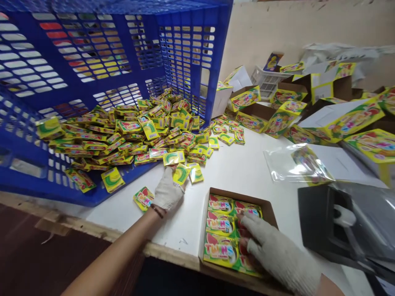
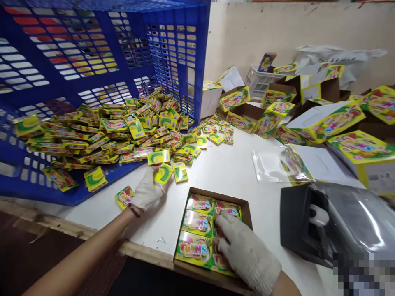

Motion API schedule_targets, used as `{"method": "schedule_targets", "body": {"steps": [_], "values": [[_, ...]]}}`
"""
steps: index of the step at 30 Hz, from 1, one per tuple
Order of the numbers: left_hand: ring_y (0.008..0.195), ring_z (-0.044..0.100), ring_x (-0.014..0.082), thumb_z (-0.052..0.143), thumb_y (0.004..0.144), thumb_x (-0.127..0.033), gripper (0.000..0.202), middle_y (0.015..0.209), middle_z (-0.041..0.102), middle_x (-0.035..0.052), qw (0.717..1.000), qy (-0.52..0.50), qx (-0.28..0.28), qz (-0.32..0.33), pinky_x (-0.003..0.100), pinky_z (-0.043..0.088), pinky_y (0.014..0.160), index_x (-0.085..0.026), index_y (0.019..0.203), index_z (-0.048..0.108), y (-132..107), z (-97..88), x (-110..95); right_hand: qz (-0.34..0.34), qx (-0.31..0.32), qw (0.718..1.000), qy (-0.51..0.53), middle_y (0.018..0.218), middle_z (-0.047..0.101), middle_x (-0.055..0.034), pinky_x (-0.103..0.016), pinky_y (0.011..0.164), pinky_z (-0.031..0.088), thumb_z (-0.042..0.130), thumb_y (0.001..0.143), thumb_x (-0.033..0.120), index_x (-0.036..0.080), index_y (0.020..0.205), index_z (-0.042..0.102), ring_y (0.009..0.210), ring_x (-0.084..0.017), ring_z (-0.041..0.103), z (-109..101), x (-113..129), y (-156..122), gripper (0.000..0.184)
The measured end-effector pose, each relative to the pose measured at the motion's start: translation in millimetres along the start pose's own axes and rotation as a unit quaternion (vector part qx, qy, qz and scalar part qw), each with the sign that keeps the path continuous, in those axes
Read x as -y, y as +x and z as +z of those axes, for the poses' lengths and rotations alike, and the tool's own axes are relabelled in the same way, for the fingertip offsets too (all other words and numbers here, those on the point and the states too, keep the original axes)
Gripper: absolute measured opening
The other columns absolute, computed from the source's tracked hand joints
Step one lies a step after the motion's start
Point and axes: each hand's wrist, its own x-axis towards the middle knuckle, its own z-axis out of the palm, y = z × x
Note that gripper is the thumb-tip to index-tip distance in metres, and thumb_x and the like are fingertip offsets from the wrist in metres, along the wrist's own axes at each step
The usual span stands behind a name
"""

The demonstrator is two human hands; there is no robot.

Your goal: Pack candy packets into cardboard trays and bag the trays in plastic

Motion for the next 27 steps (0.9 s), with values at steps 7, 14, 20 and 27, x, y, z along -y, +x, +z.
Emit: {"method": "schedule_targets", "body": {"steps": [7, 14, 20, 27], "values": [[0.127, 0.053, 0.0264, 0.050, 0.087, -0.051, 0.074, 0.136, 0.053, 0.0105, 0.882, -0.425, 0.176, 0.104, 0.043, 0.051, 0.099, -0.029, 0.149, 0.018, -62, 16.8, -59, 0.035, -0.042, 0.844, 0.533, 0.117, 0.067, -0.0125, -0.042, 0.084, 0.055, 0.049, 0.087, 0.057, 0.021, 0.128, 0.055, 0.098, -0.025, 0.067, -25, 52, 25, 0.055], [0.134, 0.044, 0.0316, 0.064, 0.082, -0.038, 0.065, 0.141, 0.050, 0.0116, 0.946, -0.188, 0.152, 0.217, 0.050, 0.039, 0.111, -0.025, 0.142, 0.042, -84, 7.4, -50, 0.077, -0.043, 0.818, 0.568, 0.093, 0.069, -0.0063, -0.031, 0.067, 0.052, 0.058, 0.083, 0.048, 0.020, 0.112, 0.061, 0.079, -0.020, 0.064, -12, 49, 28, 0.041], [0.138, 0.037, 0.0333, 0.051, 0.068, -0.008, 0.060, 0.137, 0.055, 0.0127, 0.923, 0.307, 0.160, 0.171, 0.054, 0.033, 0.110, -0.023, 0.125, 0.060, -33, -83.1, 32, 0.146, -0.077, 0.961, 0.224, 0.082, 0.068, -0.0021, -0.031, 0.067, 0.047, 0.056, 0.077, 0.026, 0.020, 0.093, 0.065, 0.072, -0.019, 0.061, -12, 26, 33, 0.020], [0.101, 0.058, 0.0273, 0.055, 0.071, -0.018, 0.033, 0.106, 0.063, 0.0095, 0.917, 0.335, 0.179, 0.125, 0.043, 0.046, 0.093, -0.020, 0.103, 0.062, -35, -88.9, 59, 0.046, -0.101, 0.992, 0.055, 0.082, 0.063, -0.0044, -0.031, 0.074, 0.043, 0.056, 0.082, 0.018, 0.019, 0.069, 0.066, 0.081, -0.019, 0.057, 20, 37, 48, 0.016]]}}
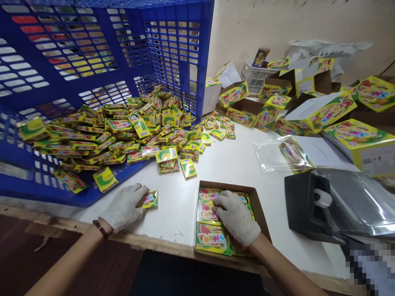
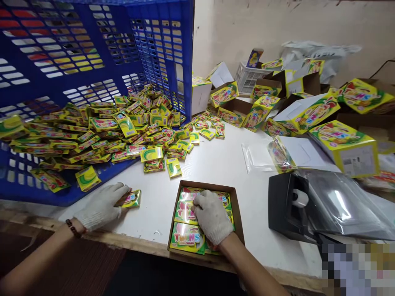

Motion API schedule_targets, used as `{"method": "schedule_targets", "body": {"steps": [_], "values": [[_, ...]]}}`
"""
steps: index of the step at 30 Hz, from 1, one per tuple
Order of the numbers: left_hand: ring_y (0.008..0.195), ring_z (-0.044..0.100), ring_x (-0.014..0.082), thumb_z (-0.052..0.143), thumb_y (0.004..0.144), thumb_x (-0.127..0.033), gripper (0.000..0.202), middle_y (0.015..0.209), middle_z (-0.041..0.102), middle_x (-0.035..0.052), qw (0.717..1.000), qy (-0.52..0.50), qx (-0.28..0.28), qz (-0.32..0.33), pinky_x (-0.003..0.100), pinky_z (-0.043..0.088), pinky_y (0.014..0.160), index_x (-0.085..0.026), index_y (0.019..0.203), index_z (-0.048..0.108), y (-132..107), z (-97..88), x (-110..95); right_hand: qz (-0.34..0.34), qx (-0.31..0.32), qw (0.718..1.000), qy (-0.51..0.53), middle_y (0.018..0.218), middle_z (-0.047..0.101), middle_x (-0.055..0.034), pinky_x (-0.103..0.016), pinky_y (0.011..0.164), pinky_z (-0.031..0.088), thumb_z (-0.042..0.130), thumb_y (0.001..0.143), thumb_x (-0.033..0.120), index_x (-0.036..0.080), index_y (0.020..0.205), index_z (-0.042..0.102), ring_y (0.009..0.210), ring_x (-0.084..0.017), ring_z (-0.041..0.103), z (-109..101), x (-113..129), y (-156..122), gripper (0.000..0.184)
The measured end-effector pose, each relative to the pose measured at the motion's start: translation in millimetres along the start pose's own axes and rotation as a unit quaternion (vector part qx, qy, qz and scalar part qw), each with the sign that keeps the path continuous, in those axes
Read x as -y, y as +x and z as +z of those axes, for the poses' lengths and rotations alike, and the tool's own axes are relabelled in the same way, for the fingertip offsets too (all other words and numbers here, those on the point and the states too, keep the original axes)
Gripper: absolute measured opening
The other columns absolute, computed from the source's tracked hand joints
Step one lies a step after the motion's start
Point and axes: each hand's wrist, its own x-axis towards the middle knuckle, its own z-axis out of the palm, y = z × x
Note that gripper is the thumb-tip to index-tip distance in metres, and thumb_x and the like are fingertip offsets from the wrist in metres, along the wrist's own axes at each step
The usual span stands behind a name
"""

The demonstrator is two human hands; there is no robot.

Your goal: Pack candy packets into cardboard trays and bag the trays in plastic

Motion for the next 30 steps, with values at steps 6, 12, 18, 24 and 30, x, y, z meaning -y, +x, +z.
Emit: {"method": "schedule_targets", "body": {"steps": [6, 12, 18, 24, 30], "values": [[0.092, 0.060, 0.0195, 0.061, 0.077, -0.027, 0.042, 0.101, 0.056, 0.0055, 0.944, -0.230, -0.209, 0.107, 0.032, 0.053, 0.081, -0.023, 0.117, 0.050, 5, 5.1, -88, -0.008, 0.002, 0.984, 0.178, 0.097, 0.067, -0.0063, -0.035, 0.081, 0.050, 0.052, 0.085, 0.027, 0.019, 0.099, 0.066, 0.089, -0.021, 0.062, -14, 8, -5, 0.021], [0.118, 0.054, 0.0287, 0.064, 0.080, -0.037, 0.067, 0.126, 0.052, 0.0134, 0.901, -0.169, -0.305, 0.258, 0.043, 0.051, 0.096, -0.025, 0.139, 0.036, 37, 10.5, -139, 0.034, -0.076, 0.922, 0.379, 0.094, 0.068, -0.0067, -0.032, 0.075, 0.054, 0.056, 0.083, 0.042, 0.021, 0.106, 0.052, 0.087, -0.020, 0.065, -27, 5, -9, 0.031], [0.123, 0.047, 0.0341, 0.063, 0.078, -0.045, 0.061, 0.127, 0.047, 0.0153, 0.973, -0.043, -0.210, -0.085, 0.042, 0.045, 0.098, -0.020, 0.131, 0.050, 105, -12.6, -70, 0.089, -0.117, 0.955, 0.260, 0.086, 0.068, -0.0050, -0.034, 0.073, 0.050, 0.051, 0.084, 0.042, 0.020, 0.102, 0.053, 0.080, -0.021, 0.064, -23, -31, -1, 0.029], [0.111, 0.052, 0.0347, 0.054, 0.083, -0.042, 0.037, 0.119, 0.056, 0.0136, 0.989, 0.018, -0.130, -0.064, 0.045, 0.043, 0.092, -0.021, 0.113, 0.062, 138, -15.1, -27, 0.055, -0.110, 0.979, 0.162, 0.090, 0.069, -0.0051, -0.033, 0.080, 0.051, 0.051, 0.083, 0.034, 0.020, 0.095, 0.064, 0.087, -0.021, 0.064, -1, -28, 13, 0.023], [0.099, 0.058, 0.0278, 0.063, 0.075, -0.055, 0.046, 0.102, 0.063, 0.0105, 0.959, -0.205, -0.192, -0.047, 0.039, 0.047, 0.089, -0.017, 0.101, 0.060, 114, -12.1, -37, 0.033, -0.070, 0.996, 0.052, 0.107, 0.067, -0.0086, -0.030, 0.093, 0.047, 0.052, 0.087, 0.020, 0.019, 0.108, 0.067, 0.104, -0.021, 0.062, 6, -26, 14, 0.026]]}}
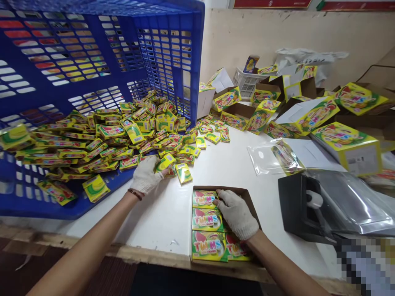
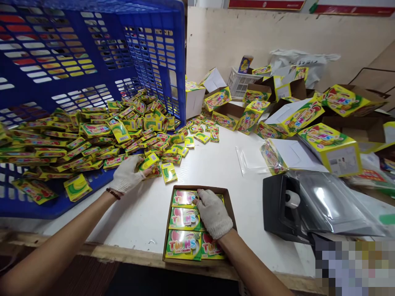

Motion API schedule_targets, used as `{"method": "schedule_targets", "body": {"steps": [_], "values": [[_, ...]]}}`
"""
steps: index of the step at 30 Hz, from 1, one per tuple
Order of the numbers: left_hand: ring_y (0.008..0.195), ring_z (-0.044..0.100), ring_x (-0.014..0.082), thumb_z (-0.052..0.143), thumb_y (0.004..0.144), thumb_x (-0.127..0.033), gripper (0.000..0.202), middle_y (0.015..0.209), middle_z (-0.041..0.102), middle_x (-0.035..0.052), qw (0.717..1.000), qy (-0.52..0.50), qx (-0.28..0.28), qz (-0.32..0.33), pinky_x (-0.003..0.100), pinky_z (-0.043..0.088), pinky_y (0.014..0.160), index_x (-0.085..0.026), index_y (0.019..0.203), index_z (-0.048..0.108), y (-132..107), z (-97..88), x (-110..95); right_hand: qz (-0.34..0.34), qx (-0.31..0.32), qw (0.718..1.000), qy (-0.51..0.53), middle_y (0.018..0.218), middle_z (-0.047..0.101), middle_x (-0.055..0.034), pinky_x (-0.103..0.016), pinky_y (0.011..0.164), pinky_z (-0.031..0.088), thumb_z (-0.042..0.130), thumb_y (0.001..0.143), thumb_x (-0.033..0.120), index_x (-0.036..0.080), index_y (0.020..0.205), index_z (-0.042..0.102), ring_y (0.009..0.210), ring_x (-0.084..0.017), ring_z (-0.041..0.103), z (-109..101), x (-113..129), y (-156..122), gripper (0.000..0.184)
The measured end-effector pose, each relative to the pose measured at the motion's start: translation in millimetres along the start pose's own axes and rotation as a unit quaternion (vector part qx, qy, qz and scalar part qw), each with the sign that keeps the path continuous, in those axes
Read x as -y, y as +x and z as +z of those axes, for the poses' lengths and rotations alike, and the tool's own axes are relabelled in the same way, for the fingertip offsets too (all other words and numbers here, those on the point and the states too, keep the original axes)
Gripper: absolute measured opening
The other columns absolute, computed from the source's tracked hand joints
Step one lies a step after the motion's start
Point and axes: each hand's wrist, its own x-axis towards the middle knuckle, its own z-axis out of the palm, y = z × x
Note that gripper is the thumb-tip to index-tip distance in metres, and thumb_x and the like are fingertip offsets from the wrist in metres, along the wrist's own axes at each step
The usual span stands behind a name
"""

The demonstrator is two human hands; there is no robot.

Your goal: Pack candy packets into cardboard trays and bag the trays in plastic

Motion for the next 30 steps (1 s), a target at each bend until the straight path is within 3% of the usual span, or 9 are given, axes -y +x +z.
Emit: {"method": "schedule_targets", "body": {"steps": [4, 9, 11, 14, 17, 19, 23, 27, 30], "values": [[0.080, 0.063, 0.0199, 0.053, 0.080, -0.061, 0.047, 0.090, 0.066, 0.0063, 0.900, -0.421, -0.006, -0.112, 0.034, 0.053, 0.073, -0.018, 0.098, 0.058, -39, 3.8, -36, -0.003, 0.083, 0.989, -0.120, 0.103, 0.065, -0.0094, -0.029, 0.082, 0.048, 0.051, 0.092, 0.023, 0.019, 0.106, 0.068, 0.092, -0.021, 0.062, -3, 15, -4, 0.023], [0.080, 0.067, 0.0179, 0.064, 0.078, -0.041, 0.043, 0.097, 0.069, 0.0068, 0.719, -0.655, 0.136, -0.186, 0.033, 0.057, 0.073, -0.019, 0.115, 0.057, -77, 12.9, -87, -0.018, 0.113, 0.987, -0.117, 0.098, 0.063, -0.0097, -0.034, 0.084, 0.047, 0.052, 0.090, 0.027, 0.018, 0.099, 0.070, 0.090, -0.022, 0.061, -22, 27, -6, 0.022], [0.091, 0.067, 0.0189, 0.061, 0.084, -0.040, 0.043, 0.107, 0.069, 0.0070, 0.736, -0.644, 0.157, -0.135, 0.033, 0.056, 0.080, -0.021, 0.121, 0.056, -89, 16.8, -102, -0.025, 0.068, 0.997, 0.022, 0.101, 0.066, -0.0093, -0.035, 0.088, 0.048, 0.047, 0.092, 0.030, 0.018, 0.108, 0.067, 0.097, -0.022, 0.062, -34, 27, -9, 0.028], [0.101, 0.064, 0.0203, 0.052, 0.091, -0.042, 0.038, 0.114, 0.067, 0.0067, 0.834, -0.520, 0.182, -0.013, 0.034, 0.052, 0.091, -0.021, 0.122, 0.058, -108, 23.3, -120, -0.053, -0.006, 0.977, 0.205, 0.111, 0.066, -0.0099, -0.036, 0.083, 0.053, 0.045, 0.093, 0.040, 0.019, 0.133, 0.050, 0.098, -0.021, 0.064, -57, 27, -14, 0.046], [0.099, 0.063, 0.0202, 0.047, 0.093, -0.037, 0.030, 0.107, 0.069, 0.0064, 0.915, -0.340, 0.180, 0.119, 0.035, 0.050, 0.091, -0.021, 0.114, 0.062, -122, 29.6, -135, -0.126, -0.021, 0.982, 0.138, 0.118, 0.063, -0.0116, -0.036, 0.084, 0.052, 0.058, 0.085, 0.034, 0.020, 0.132, 0.051, 0.100, -0.022, 0.063, -84, 30, -20, 0.049], [0.088, 0.064, 0.0188, 0.047, 0.093, -0.034, 0.023, 0.098, 0.069, 0.0054, 0.937, -0.267, 0.173, 0.145, 0.032, 0.051, 0.081, -0.021, 0.105, 0.062, -126, 32.7, -142, -0.157, 0.071, 0.985, -0.009, 0.108, 0.067, -0.0098, -0.035, 0.085, 0.049, 0.058, 0.082, 0.022, 0.021, 0.113, 0.065, 0.096, -0.022, 0.062, -100, 32, -24, 0.032], [0.078, 0.060, 0.0173, 0.046, 0.094, -0.034, 0.020, 0.086, 0.066, 0.0042, 0.956, -0.162, 0.147, 0.196, 0.030, 0.046, 0.068, -0.020, 0.086, 0.058, -123, 33.9, -143, -0.076, 0.269, 0.939, -0.200, 0.088, 0.069, -0.0070, -0.029, 0.069, 0.044, 0.054, 0.083, 0.013, 0.020, 0.090, 0.072, 0.077, -0.019, 0.062, -111, 27, -30, 0.021], [0.075, 0.055, 0.0178, 0.046, 0.094, -0.034, 0.029, 0.074, 0.061, 0.0021, 0.902, -0.024, 0.183, 0.389, 0.036, 0.042, 0.077, -0.019, 0.071, 0.056, -126, 29.0, -130, -0.015, 0.300, 0.922, -0.244, 0.094, 0.069, -0.0076, -0.027, 0.067, 0.039, 0.055, 0.085, 0.017, 0.019, 0.092, 0.072, 0.081, -0.019, 0.062, -97, 15, -37, 0.018], [0.076, 0.054, 0.0164, 0.047, 0.094, -0.031, 0.028, 0.073, 0.059, 0.0010, 0.891, -0.020, 0.185, 0.415, 0.036, 0.041, 0.082, -0.019, 0.070, 0.055, -124, 22.5, -114, -0.056, 0.311, 0.905, -0.286, 0.093, 0.070, -0.0077, -0.030, 0.072, 0.040, 0.055, 0.086, 0.018, 0.019, 0.090, 0.071, 0.088, -0.023, 0.062, -84, 16, -42, 0.016]]}}
